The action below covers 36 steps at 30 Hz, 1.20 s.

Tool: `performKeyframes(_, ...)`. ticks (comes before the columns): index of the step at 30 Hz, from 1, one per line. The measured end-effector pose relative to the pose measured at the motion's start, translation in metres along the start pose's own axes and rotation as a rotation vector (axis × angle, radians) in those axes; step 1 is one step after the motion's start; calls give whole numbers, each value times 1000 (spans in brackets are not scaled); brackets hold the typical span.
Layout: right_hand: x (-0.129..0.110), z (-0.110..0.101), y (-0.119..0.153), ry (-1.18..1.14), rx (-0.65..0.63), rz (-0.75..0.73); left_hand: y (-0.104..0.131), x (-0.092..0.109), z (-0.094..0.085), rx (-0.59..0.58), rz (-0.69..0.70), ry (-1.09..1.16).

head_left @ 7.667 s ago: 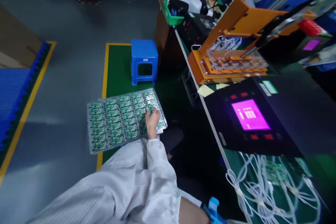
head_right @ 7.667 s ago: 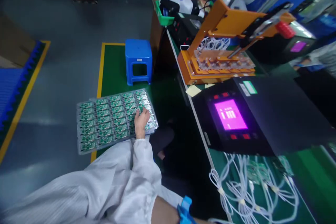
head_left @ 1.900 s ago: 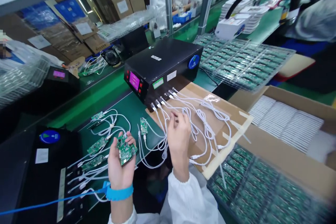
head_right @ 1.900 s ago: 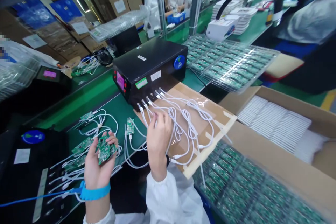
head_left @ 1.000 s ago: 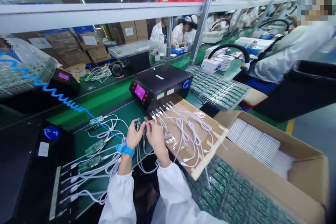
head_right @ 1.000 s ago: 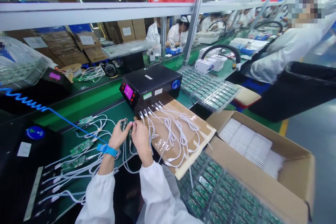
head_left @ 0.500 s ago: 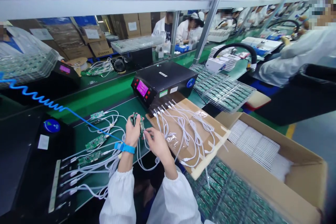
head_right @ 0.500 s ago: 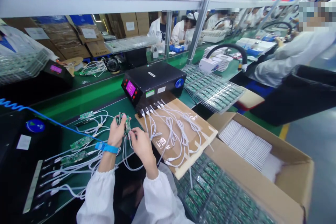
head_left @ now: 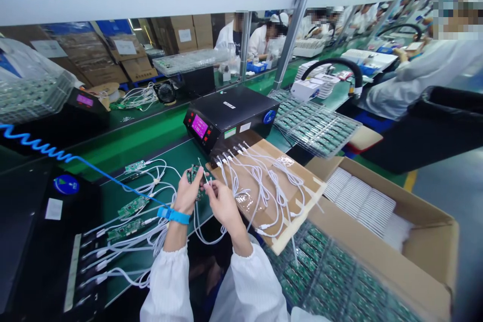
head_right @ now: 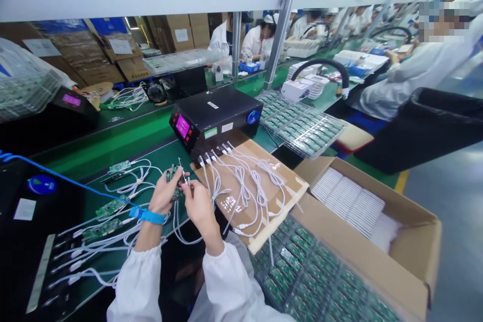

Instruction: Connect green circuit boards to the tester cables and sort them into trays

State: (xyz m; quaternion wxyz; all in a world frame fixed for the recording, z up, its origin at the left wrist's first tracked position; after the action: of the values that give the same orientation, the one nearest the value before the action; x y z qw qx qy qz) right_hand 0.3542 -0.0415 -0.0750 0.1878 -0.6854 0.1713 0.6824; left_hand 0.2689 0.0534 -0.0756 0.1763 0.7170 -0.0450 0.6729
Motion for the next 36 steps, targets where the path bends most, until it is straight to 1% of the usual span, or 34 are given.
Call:
performKeyframes(2,1,1,1,59,17,16,2,3,-2,13,32,-77)
performKeyframes(5,-2,3,3,131,26,-6,4,7,-4,76,77,-158)
performKeyframes(8,-8,4,5,198,23,-47,4,7,-3,80,83,-161)
performKeyframes(10,-10,3,10,273,-1,-40,0,6,-4,89,61,-141)
performKeyframes(11,-9,3,13,306,-19,-33,-2,7,-8,130,50,-116)
performKeyframes(14,-6,-1,25,371,-62,-14,-9,15,-26,313,49,8)
performKeyframes(15,-6,-3,28,376,-75,-18,-10,19,-31,351,62,44)
performKeyframes(16,-7,-5,29,365,-87,-27,-10,24,-35,358,75,67)
performKeyframes(18,-11,-12,24,294,-96,-40,-6,32,-37,316,90,83)
performKeyframes(19,-16,-18,19,250,-72,-52,-2,34,-36,285,87,81)
performKeyframes(20,-20,-27,12,221,-17,-67,3,36,-35,253,78,77)
performKeyframes(22,-29,-48,-3,264,163,-91,13,38,-32,214,59,75)
performKeyframes(24,-32,-65,-18,431,333,-66,22,38,-31,200,54,82)
performKeyframes(25,-31,-71,-25,522,374,-20,25,38,-31,196,57,84)
performKeyframes(27,-22,-75,-37,649,377,90,29,37,-31,187,63,74)
performKeyframes(29,-13,-74,-47,683,341,143,31,36,-31,174,55,60)
performKeyframes(36,-5,-68,-62,650,299,81,38,34,-27,142,6,43)
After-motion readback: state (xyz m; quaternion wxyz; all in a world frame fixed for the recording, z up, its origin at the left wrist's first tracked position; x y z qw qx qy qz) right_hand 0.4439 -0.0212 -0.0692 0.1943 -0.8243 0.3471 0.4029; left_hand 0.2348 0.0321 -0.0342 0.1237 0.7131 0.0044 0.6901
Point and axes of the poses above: each hand's wrist, its own y-axis away from the middle knuckle, its own z-axis out of the palm, x = y × z, the point moved 5 cm from there along -y, towards the middle knuckle, and after that the axes turned 11 degrees about -y, right-handed, at the moved point
